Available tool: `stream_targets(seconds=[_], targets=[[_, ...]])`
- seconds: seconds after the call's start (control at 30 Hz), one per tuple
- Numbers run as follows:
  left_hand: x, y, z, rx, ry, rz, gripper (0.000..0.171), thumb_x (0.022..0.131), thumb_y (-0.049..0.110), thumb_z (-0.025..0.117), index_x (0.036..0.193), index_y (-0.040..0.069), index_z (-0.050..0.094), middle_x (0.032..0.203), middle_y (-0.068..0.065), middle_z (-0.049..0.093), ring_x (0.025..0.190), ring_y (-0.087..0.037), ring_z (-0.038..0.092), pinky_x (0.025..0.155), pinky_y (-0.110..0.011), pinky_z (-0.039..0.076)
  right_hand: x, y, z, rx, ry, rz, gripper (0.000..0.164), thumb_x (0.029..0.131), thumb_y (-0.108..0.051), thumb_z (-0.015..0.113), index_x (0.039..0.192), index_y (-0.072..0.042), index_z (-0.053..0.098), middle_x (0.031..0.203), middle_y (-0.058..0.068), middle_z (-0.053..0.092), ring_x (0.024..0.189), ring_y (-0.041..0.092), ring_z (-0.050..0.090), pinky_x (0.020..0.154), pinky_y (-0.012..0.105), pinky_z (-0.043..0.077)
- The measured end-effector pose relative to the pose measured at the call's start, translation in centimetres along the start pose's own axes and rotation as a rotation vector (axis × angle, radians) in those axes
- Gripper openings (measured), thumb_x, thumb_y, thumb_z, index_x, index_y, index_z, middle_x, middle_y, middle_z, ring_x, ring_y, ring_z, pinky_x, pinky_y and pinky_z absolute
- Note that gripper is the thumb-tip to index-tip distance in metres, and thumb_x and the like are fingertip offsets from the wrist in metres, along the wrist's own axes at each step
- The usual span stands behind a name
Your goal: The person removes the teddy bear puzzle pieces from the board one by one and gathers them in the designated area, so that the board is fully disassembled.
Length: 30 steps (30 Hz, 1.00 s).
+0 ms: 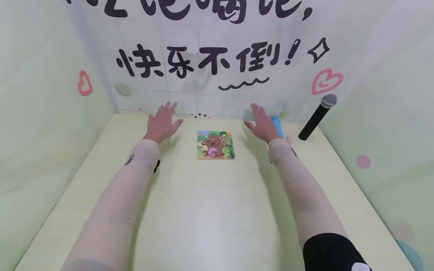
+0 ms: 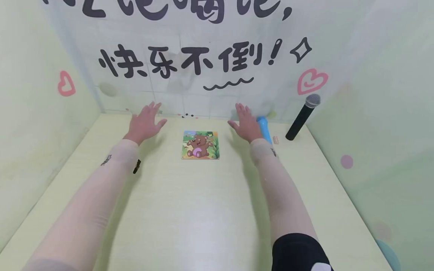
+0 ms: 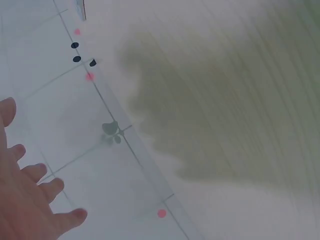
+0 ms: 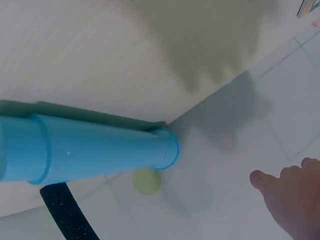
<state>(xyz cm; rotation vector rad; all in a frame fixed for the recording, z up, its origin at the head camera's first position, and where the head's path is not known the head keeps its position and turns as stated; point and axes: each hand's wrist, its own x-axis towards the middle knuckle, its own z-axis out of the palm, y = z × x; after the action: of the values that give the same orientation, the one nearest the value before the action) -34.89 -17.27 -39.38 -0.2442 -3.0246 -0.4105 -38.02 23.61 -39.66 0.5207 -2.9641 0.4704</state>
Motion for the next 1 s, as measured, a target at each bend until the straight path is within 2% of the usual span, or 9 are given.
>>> stream_targets(seconds=[0.1, 0.2, 0.33, 0.47, 0.6, 0.77, 0.87, 1.0], targets=[[0.0, 0.4, 0.4, -0.087, -0.018, 0.018, 0.075, 0.104, 0.054, 0.041, 0.164, 0.018, 0.013, 0.169, -0.014, 0.013, 0.153, -0.039, 0.016, 0.112, -0.071, 0.021, 0.1, -0.4, 0.6, 0.075, -0.032, -0.007, 0.088, 0.104, -0.052, 0.048, 0.164, -0.016, -0.004, 0.170, 0.007, 0.001, 0.156, 0.031, 0.000, 0.123, 0.051, 0.011], [0.1, 0.7, 1.0, -0.096, -0.021, 0.030, 0.071, 0.105, 0.052, 0.042, 0.163, 0.018, 0.020, 0.167, -0.014, 0.020, 0.150, -0.039, 0.025, 0.109, -0.068, 0.031, 0.2, -1.0, 1.5, 0.183, -0.077, -0.035, 0.089, 0.103, -0.043, 0.056, 0.164, -0.017, -0.005, 0.170, 0.008, 0.000, 0.156, 0.028, -0.001, 0.124, 0.046, 0.006], [0.1, 1.1, 1.8, -0.068, -0.044, 0.042, 0.068, 0.106, 0.051, 0.042, 0.162, 0.018, 0.024, 0.166, -0.015, 0.024, 0.147, -0.041, 0.030, 0.107, -0.067, 0.036, 0.1, -1.7, 2.9, 0.274, -0.183, -0.035, 0.093, 0.102, -0.033, 0.062, 0.163, -0.022, -0.007, 0.170, 0.005, -0.004, 0.156, 0.027, -0.003, 0.124, 0.047, 0.004], [-0.1, 1.5, 2.4, -0.091, -0.073, 0.055, 0.066, 0.106, 0.050, 0.043, 0.159, 0.014, 0.031, 0.164, -0.015, 0.029, 0.147, -0.040, 0.030, 0.110, -0.064, 0.034, -0.4, -2.4, 4.1, 0.268, -0.317, -0.015, 0.097, 0.100, -0.033, 0.065, 0.163, -0.022, -0.007, 0.170, 0.007, -0.004, 0.155, 0.031, -0.005, 0.123, 0.051, 0.003], [-0.4, 1.9, 2.7, -0.134, -0.117, 0.047, 0.064, 0.106, 0.047, 0.043, 0.158, 0.011, 0.033, 0.162, -0.016, 0.032, 0.148, -0.039, 0.030, 0.114, -0.061, 0.031, -0.9, -3.1, 5.0, 0.227, -0.442, -0.021, 0.100, 0.097, -0.037, 0.069, 0.164, -0.014, -0.002, 0.170, 0.012, -0.001, 0.155, 0.034, -0.006, 0.123, 0.052, 0.001], [-0.3, 2.5, 3.7, -0.163, -0.200, 0.023, 0.062, 0.106, 0.045, 0.044, 0.158, 0.012, 0.034, 0.161, -0.018, 0.034, 0.147, -0.039, 0.031, 0.115, -0.060, 0.029, -1.1, -3.4, 6.0, 0.169, -0.509, -0.053, 0.107, 0.092, -0.039, 0.074, 0.163, -0.005, 0.001, 0.170, 0.014, 0.001, 0.155, 0.034, -0.004, 0.124, 0.048, 0.003], [0.1, 3.1, 4.4, -0.165, -0.238, 0.025, 0.061, 0.106, 0.045, 0.046, 0.157, 0.013, 0.037, 0.159, -0.017, 0.037, 0.146, -0.039, 0.033, 0.114, -0.060, 0.031, -1.0, -3.5, 6.2, 0.130, -0.543, -0.047, 0.111, 0.089, -0.042, 0.077, 0.163, -0.006, 0.002, 0.170, 0.013, 0.000, 0.155, 0.033, -0.004, 0.123, 0.053, 0.005], [0.4, 3.9, 4.7, -0.150, -0.277, 0.053, 0.058, 0.107, 0.043, 0.046, 0.155, 0.011, 0.040, 0.157, -0.018, 0.041, 0.144, -0.039, 0.036, 0.114, -0.059, 0.031, -0.9, -3.9, 6.0, 0.073, -0.583, -0.028, 0.110, 0.089, -0.048, 0.076, 0.163, -0.009, 0.005, 0.170, 0.012, 0.000, 0.155, 0.034, -0.004, 0.121, 0.060, 0.006]])
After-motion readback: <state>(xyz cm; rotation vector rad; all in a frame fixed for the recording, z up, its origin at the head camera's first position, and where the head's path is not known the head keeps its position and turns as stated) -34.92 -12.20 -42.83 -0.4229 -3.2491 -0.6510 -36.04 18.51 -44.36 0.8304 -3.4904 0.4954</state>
